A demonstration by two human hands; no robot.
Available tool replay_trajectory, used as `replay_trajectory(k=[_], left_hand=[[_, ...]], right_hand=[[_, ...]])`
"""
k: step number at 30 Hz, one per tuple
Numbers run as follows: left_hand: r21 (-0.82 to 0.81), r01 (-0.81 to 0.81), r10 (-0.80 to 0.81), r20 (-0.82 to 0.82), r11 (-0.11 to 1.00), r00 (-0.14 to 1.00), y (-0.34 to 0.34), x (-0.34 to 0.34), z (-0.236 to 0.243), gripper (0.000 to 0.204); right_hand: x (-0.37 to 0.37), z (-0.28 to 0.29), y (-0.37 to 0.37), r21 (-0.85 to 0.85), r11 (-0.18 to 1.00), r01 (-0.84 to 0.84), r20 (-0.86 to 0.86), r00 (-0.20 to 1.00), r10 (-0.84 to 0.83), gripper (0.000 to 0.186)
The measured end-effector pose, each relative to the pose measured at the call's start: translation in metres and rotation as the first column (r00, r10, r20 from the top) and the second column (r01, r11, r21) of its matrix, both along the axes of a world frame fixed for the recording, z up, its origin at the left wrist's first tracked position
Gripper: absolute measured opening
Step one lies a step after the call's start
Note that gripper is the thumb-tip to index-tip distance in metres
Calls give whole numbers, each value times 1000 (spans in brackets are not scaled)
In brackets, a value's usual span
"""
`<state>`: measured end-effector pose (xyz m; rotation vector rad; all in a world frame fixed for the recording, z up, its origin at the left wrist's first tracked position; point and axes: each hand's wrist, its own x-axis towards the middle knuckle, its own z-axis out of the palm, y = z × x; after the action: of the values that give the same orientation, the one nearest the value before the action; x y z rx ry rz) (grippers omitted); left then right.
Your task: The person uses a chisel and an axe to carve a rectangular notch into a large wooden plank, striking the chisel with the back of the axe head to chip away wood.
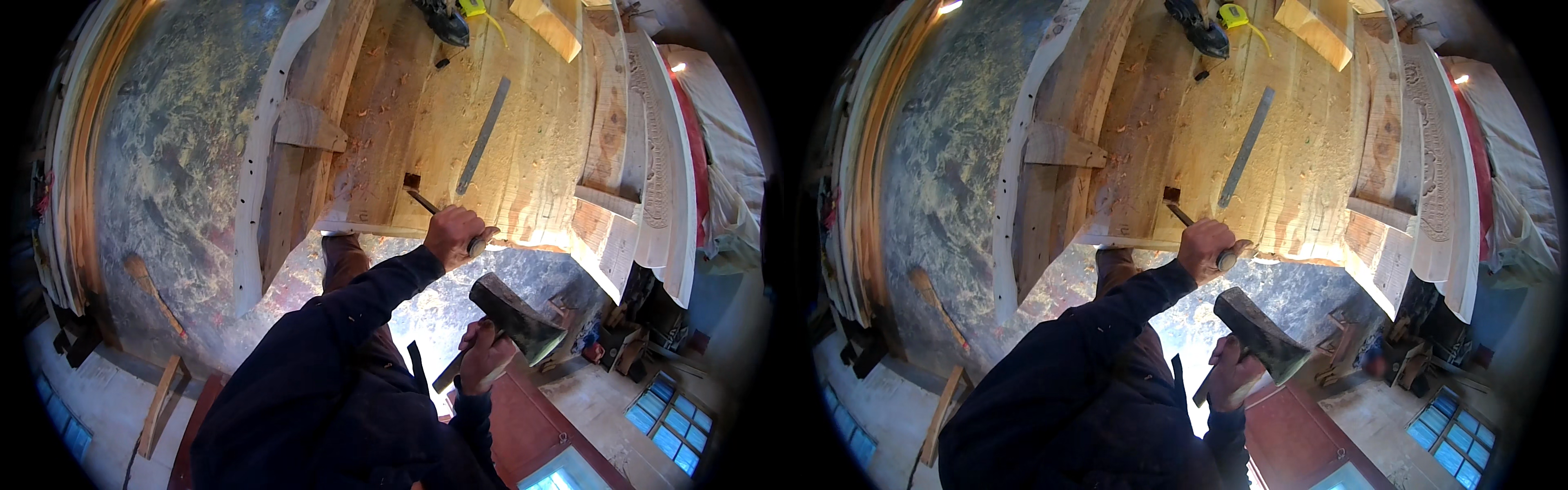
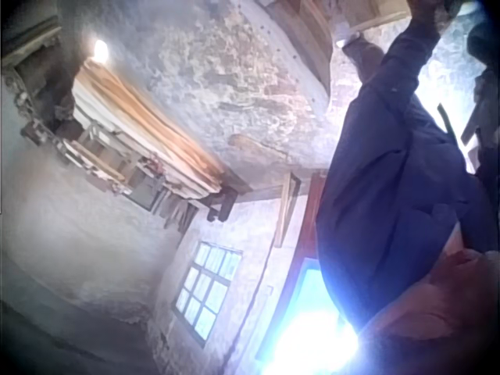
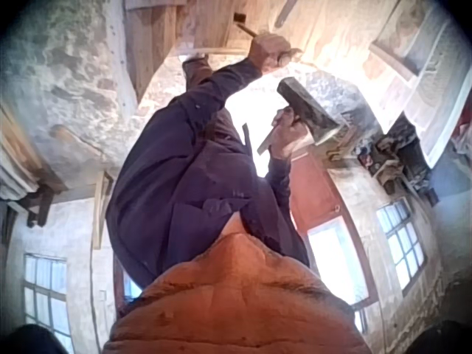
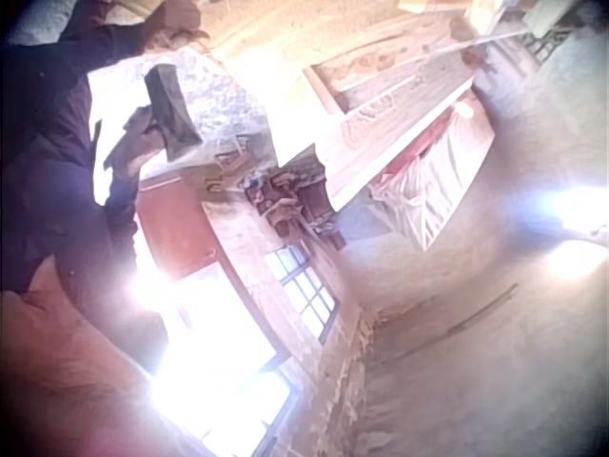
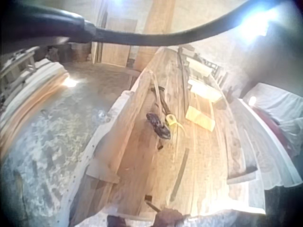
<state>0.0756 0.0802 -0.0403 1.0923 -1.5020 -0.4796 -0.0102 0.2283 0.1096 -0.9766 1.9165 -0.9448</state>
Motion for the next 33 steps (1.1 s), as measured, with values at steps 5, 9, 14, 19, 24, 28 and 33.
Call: replay_trajectory(k=[5, 9, 14, 19, 24, 28, 33], left_hand=[[-16, 2, -2, -21, 1000, 1000, 0, 0, -2, 36], [-14, 6, -6, -16, 1000, 1000, 0, -2, -3, 34], [-33, 48, -49, -34, 998, 998, 1, 6, 1, 36], [-77, 151, -159, -108, 985, 981, 4, 26, -5, 40], [-28, 89, -92, -151, 996, 984, 10, 44, -2, 41], [1, -2, 2, -184, 1000, 983, 3, 35, 4, 40], [17, -81, 82, -195, 997, 977, -7, 27, 6, 44]], right_hand=[[3, -2, 3, -10, 1000, -24, 34, 999, 24, 22], [1, -5, 4, -7, 999, -36, 30, 999, 36, 23], [4, -3, 3, -20, 999, -48, 8, 999, 48, 25], [2, -4, 3, -20, 998, -54, 4, 999, 55, 25], [3, -3, 3, -6, 998, -63, -29, 998, 63, 23], [6, -4, 0, -3, 1000, -13, 30, 999, 13, 23], [8, 5, -7, -108, 992, 64, 55, 997, -58, 25]])
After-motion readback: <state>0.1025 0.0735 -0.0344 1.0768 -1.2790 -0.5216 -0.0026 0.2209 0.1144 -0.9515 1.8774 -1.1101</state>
